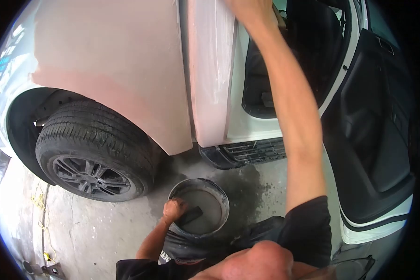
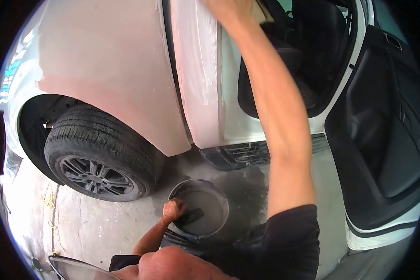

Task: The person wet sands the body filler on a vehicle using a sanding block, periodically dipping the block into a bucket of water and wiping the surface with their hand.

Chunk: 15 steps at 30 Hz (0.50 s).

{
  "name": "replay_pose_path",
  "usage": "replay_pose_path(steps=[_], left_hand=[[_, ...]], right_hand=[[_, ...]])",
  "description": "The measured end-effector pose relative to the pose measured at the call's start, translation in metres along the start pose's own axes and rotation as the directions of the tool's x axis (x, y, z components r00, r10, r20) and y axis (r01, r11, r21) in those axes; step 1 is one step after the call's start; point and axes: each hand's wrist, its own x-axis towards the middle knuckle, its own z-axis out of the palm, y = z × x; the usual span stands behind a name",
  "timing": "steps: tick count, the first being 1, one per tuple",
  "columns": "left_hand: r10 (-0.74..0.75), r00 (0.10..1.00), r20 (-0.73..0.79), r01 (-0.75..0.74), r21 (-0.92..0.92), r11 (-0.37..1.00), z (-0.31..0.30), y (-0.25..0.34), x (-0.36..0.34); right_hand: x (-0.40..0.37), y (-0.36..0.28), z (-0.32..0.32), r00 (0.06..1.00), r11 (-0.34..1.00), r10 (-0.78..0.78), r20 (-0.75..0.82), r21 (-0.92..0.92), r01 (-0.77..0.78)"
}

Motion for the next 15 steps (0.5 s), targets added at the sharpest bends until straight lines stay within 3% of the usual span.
replay_pose_path(steps=[2,4,5,7,9,10,12,14,15], left_hand=[[-0.008,0.999,0.04,0.008,-0.016,1.0,0.001,-0.002,-0.002],[0.031,1.0,-0.002,-0.031,-0.024,0.999,0.0,0.0,-0.009],[0.05,0.998,-0.041,-0.051,-0.02,0.998,0.0,0.001,-0.005],[0.027,1.0,0.007,-0.027,0.018,0.999,0.005,-0.006,-0.005],[0.029,1.0,-0.006,-0.028,0.05,0.998,0.009,-0.005,-0.002],[0.041,0.999,0.002,-0.041,0.041,0.998,0.006,-0.004,-0.001],[0.057,0.998,0.014,-0.057,0.019,0.998,0.003,-0.002,-0.001],[0.048,0.999,0.004,-0.048,0.067,0.997,0.005,-0.003,-0.001],[0.046,0.999,0.001,-0.046,0.073,0.996,0.006,-0.003,-0.002]], right_hand=[[-0.095,0.007,0.009,0.979,0.962,-0.2,0.044,-0.181,0.204],[-0.221,0.016,0.016,0.932,0.927,-0.359,0.056,-0.093,0.363],[-0.227,0.017,0.008,0.92,0.919,-0.38,0.099,-0.07,0.387],[-0.224,0.014,-0.002,0.904,0.915,-0.391,0.171,-0.032,0.402],[-0.15,0.023,0.008,0.919,0.909,-0.393,0.039,-0.133,0.395],[-0.103,0.027,0.009,0.947,0.934,-0.319,0.025,-0.162,0.319],[-0.028,0.013,-0.014,1.0,0.999,-0.024,-0.012,0.039,0.024],[-0.035,0.008,-0.007,1.0,0.998,-0.007,-0.02,-0.067,0.005],[-0.072,0.008,-0.001,0.996,0.99,-0.086,0.003,-0.113,0.086]])
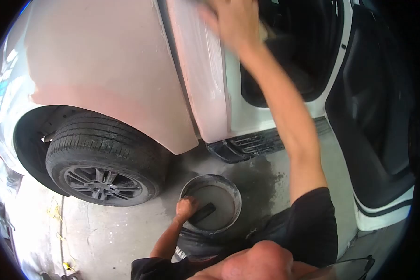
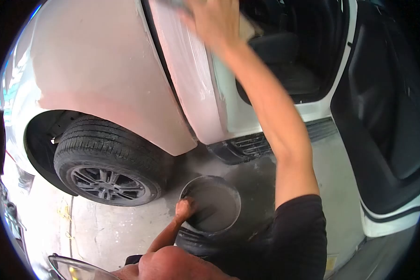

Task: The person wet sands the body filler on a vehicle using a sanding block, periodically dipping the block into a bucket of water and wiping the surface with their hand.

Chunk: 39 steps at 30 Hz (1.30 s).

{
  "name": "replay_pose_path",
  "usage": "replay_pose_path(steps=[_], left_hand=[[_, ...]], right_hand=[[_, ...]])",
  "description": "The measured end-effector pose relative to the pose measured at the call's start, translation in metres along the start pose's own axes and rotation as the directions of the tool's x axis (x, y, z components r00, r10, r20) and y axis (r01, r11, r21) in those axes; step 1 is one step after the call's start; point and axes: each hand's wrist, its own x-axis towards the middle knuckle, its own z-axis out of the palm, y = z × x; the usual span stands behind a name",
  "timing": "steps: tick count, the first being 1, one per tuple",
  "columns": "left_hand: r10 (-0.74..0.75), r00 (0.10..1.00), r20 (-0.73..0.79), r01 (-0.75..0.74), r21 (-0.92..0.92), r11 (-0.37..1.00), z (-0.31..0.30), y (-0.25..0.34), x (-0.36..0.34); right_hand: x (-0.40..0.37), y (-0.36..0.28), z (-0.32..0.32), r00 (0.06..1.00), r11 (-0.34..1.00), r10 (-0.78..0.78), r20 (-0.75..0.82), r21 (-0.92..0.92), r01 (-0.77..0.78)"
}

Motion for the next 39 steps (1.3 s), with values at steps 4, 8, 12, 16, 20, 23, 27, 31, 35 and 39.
replay_pose_path(steps=[4,8,12,16,20,23,27,31,35,39], left_hand=[[-0.027,1.0,0.007,0.027,-0.047,0.999,-0.008,0.003,-0.005],[-0.017,0.999,0.033,0.018,-0.031,0.999,-0.002,-0.002,0.001],[-0.039,0.999,0.026,0.039,-0.037,0.999,-0.009,0.005,0.004],[-0.01,1.0,0.028,0.012,-0.068,0.998,-0.005,-0.003,-0.002],[-0.084,0.994,0.067,0.088,-0.049,0.995,-0.013,0.009,-0.002],[-0.053,0.999,0.007,0.053,-0.058,0.997,-0.01,0.009,-0.001],[-0.028,0.999,0.031,0.029,-0.033,0.999,-0.001,-0.003,0.001],[-0.001,1.0,-0.007,0.0,-0.096,0.995,-0.002,-0.001,-0.003],[0.024,0.997,-0.072,-0.03,-0.085,0.996,0.003,-0.005,-0.001],[-0.002,1.0,-0.023,0.0,-0.113,0.994,-0.006,0.004,-0.001]], right_hand=[[-0.157,-0.009,0.005,0.965,0.965,-0.257,0.052,0.067,0.253],[-0.061,-0.003,0.003,0.973,0.972,-0.23,0.001,-0.037,0.23],[0.049,0.002,0.002,0.999,0.989,-0.007,0.041,0.147,0.001],[-0.118,-0.018,0.007,0.987,0.988,-0.152,0.051,-0.003,0.152],[-0.156,-0.003,0.003,0.955,0.961,-0.275,0.109,0.022,0.274],[-0.004,0.01,-0.001,0.995,0.995,-0.099,0.03,0.023,0.098],[0.066,0.012,-0.001,0.996,0.995,0.084,-0.002,0.059,-0.084],[-0.127,-0.01,0.004,0.991,0.992,-0.123,0.059,0.046,0.121],[-0.112,0.002,-0.004,0.978,0.983,-0.184,0.097,0.044,0.181],[0.077,-0.001,-0.034,0.949,0.94,0.286,0.133,0.156,-0.305]])
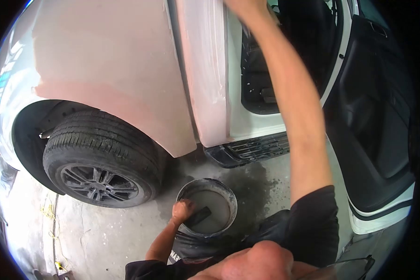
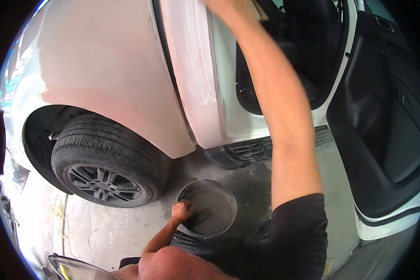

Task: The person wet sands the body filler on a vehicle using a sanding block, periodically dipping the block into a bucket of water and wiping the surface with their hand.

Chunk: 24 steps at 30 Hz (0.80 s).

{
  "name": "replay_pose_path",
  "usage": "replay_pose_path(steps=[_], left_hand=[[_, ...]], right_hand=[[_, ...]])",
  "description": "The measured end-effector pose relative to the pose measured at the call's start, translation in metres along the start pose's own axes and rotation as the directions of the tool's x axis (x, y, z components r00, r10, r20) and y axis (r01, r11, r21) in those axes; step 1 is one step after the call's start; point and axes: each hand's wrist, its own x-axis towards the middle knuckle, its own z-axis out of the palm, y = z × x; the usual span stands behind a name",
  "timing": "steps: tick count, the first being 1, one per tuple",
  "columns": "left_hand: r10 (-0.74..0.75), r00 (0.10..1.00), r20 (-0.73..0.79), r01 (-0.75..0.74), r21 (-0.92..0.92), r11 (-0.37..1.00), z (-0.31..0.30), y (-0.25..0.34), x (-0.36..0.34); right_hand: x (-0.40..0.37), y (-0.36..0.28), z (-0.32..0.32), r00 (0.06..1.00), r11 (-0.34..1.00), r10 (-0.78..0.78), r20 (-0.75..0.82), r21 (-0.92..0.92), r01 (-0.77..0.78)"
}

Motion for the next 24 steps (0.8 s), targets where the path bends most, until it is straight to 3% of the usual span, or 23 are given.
replay_pose_path(steps=[3,4,6,9,11,12,14,15,17,19,20,21,23,24], left_hand=[[0.001,1.0,-0.009,-0.001,0.031,1.0,0.003,-0.005,0.0],[0.003,1.0,-0.024,-0.003,-0.004,1.0,0.0,-0.003,-0.001],[0.01,1.0,-0.007,-0.01,-0.016,1.0,-0.001,0.0,-0.006],[0.008,1.0,0.018,-0.009,0.048,0.999,-0.001,-0.004,-0.001],[-0.004,1.0,0.009,0.004,0.061,0.998,0.006,-0.009,0.001],[0.001,1.0,0.012,-0.001,0.042,0.999,0.006,-0.008,0.003],[0.004,1.0,0.014,-0.004,0.005,1.0,0.002,-0.005,0.003],[-0.004,1.0,0.023,0.003,0.032,0.999,0.002,-0.005,0.003],[-0.015,0.999,0.035,0.013,0.081,0.997,-0.001,-0.002,0.0],[-0.019,1.0,0.02,0.019,0.033,0.999,-0.005,0.0,-0.001],[-0.02,1.0,0.014,0.02,0.003,1.0,-0.004,0.003,-0.002],[-0.028,0.999,0.02,0.028,0.002,1.0,-0.001,0.001,-0.006],[-0.045,0.999,0.018,0.045,0.009,0.999,0.006,-0.007,-0.001],[-0.028,1.0,0.004,0.028,0.013,1.0,0.005,-0.012,-0.002]], right_hand=[[-0.01,0.018,0.019,0.981,0.974,-0.182,-0.068,-0.152,0.17],[-0.048,0.039,0.038,0.959,0.938,-0.277,-0.055,-0.232,0.257],[-0.148,0.057,0.06,0.915,0.917,-0.385,-0.126,-0.166,0.363],[-0.183,0.064,0.056,0.913,0.917,-0.395,-0.103,-0.103,0.385],[-0.117,0.047,0.041,0.948,0.931,-0.318,0.002,-0.19,0.313],[-0.07,0.04,0.036,0.951,0.936,-0.307,-0.03,-0.187,0.296],[0.001,0.0,0.003,0.997,0.998,-0.066,0.04,-0.02,0.066],[0.026,-0.003,0.007,0.998,0.993,-0.059,0.027,-0.1,0.062],[0.003,0.023,0.022,0.984,0.987,-0.146,0.104,-0.053,0.152],[-0.068,0.046,0.05,0.962,0.955,-0.272,0.0,-0.127,0.269],[-0.123,0.049,0.056,0.923,0.917,-0.362,-0.129,-0.228,0.328],[-0.152,0.055,0.057,0.912,0.91,-0.394,-0.115,-0.189,0.37],[-0.179,0.067,0.058,0.881,0.887,-0.46,-0.109,-0.106,0.45],[-0.156,0.062,0.054,0.896,0.895,-0.434,-0.089,-0.153,0.418]])
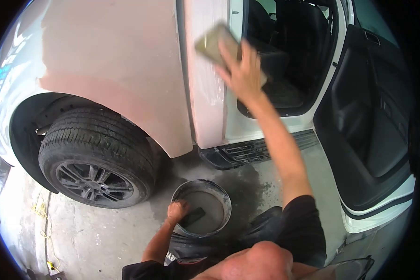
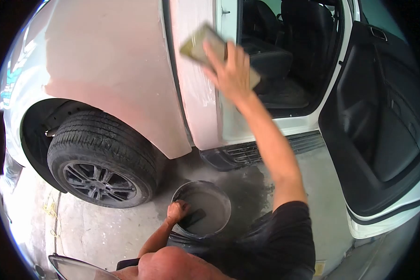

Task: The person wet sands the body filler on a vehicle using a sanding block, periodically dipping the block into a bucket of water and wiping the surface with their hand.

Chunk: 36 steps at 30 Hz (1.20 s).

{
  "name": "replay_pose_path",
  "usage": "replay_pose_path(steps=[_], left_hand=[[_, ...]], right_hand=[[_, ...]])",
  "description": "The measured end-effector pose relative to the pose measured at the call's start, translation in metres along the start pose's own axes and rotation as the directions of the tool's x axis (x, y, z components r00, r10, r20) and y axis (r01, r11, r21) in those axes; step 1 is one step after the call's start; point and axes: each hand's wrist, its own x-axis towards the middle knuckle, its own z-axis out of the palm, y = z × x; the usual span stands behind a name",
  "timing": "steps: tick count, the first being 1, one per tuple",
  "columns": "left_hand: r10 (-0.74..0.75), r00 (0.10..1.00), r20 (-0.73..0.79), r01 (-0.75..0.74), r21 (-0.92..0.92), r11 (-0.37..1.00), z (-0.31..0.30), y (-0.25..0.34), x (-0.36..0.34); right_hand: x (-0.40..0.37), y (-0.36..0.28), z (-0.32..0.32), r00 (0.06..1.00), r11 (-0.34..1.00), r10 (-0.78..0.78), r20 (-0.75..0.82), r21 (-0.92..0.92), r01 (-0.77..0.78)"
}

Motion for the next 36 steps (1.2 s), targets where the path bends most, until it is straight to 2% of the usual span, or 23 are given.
replay_pose_path(steps=[2,3,4,6,7,8,10,11,12,15,16,18,19,22,24,26,28,30,32,34,35,36], left_hand=[[0.032,0.999,-0.027,-0.032,-0.007,0.999,0.007,-0.001,0.003],[0.013,1.0,-0.007,-0.013,-0.005,1.0,0.008,0.003,0.004],[-0.004,1.0,0.011,0.004,0.004,1.0,0.004,0.005,0.003],[-0.001,1.0,0.01,0.001,-0.004,1.0,-0.002,0.006,0.003],[0.02,1.0,-0.006,-0.02,-0.027,0.999,-0.003,0.008,0.002],[0.042,0.999,-0.023,-0.044,-0.051,0.998,-0.004,0.01,0.001],[0.021,1.0,-0.019,-0.021,-0.041,0.999,-0.005,0.009,0.001],[0.003,1.0,-0.02,-0.004,-0.037,0.999,-0.003,0.009,0.0],[0.01,0.999,-0.032,-0.012,-0.049,0.999,0.0,0.008,0.001],[0.028,0.999,-0.04,-0.031,-0.053,0.998,0.0,0.0,0.003],[0.033,0.999,-0.035,-0.035,-0.053,0.998,-0.001,0.0,0.004],[0.028,0.999,-0.022,-0.03,-0.062,0.998,0.006,0.0,0.004],[0.025,1.0,-0.016,-0.026,-0.064,0.998,0.007,-0.003,0.003],[0.038,0.999,-0.025,-0.039,-0.034,0.999,0.009,-0.006,0.003],[0.04,0.999,-0.021,-0.04,-0.029,0.999,0.004,-0.004,0.0],[0.013,1.0,-0.019,-0.014,-0.056,0.998,0.002,0.002,0.0],[0.05,0.997,-0.059,-0.054,-0.067,0.996,0.004,0.0,0.001],[0.068,0.996,-0.06,-0.071,-0.054,0.996,0.005,-0.005,0.006],[0.055,0.998,-0.017,-0.055,-0.032,0.998,0.003,-0.003,0.003],[0.041,0.999,-0.01,-0.042,-0.036,0.998,0.002,-0.002,0.001],[0.042,0.999,-0.012,-0.042,-0.04,0.998,0.001,0.0,0.003],[0.028,1.0,-0.005,-0.028,-0.015,0.999,-0.001,0.002,0.001]], right_hand=[[0.096,0.026,-0.003,0.998,0.996,0.062,-0.005,-0.057,-0.062],[0.154,0.019,-0.03,0.952,0.961,0.262,0.159,0.049,-0.273],[0.191,0.013,-0.046,0.841,0.866,0.427,0.331,0.117,-0.486],[0.19,0.014,-0.036,0.922,0.928,0.362,0.137,0.04,-0.37],[0.165,0.023,-0.02,0.965,0.968,0.247,0.089,0.032,-0.25],[0.126,0.033,0.002,0.991,0.992,0.124,0.042,0.015,-0.125],[0.029,-0.003,0.006,0.998,0.996,0.065,-0.019,-0.064,-0.066],[-0.021,-0.014,0.006,1.0,1.0,0.012,0.004,-0.005,-0.012],[-0.029,-0.027,-0.005,0.999,0.998,-0.043,0.017,0.057,0.042],[0.023,-0.001,0.001,0.993,0.993,-0.099,0.056,-0.054,0.102],[0.072,0.008,0.004,0.999,0.995,-0.029,0.023,-0.098,0.031],[0.156,0.006,-0.014,0.97,0.975,0.214,0.113,0.04,-0.219],[0.192,-0.003,-0.027,0.922,0.927,0.352,0.16,0.076,-0.367],[0.137,-0.006,-0.009,0.976,0.982,0.189,0.105,-0.039,-0.186],[0.049,-0.021,0.005,0.997,0.982,0.023,0.071,-0.191,-0.009],[-0.046,-0.039,0.006,0.994,0.999,-0.047,0.102,0.01,0.046],[-0.028,-0.042,-0.006,0.99,0.998,-0.064,0.127,-0.002,0.064],[0.048,-0.029,-0.001,0.995,0.994,0.0,0.103,-0.104,0.011],[0.142,-0.002,0.007,0.965,0.983,0.136,0.226,0.09,-0.16],[0.187,-0.016,0.001,0.954,0.962,0.259,0.154,0.043,-0.268],[0.198,-0.02,-0.002,0.943,0.948,0.314,0.11,0.018,-0.318],[0.17,-0.024,0.0,0.966,0.972,0.237,0.105,-0.022,-0.236]])
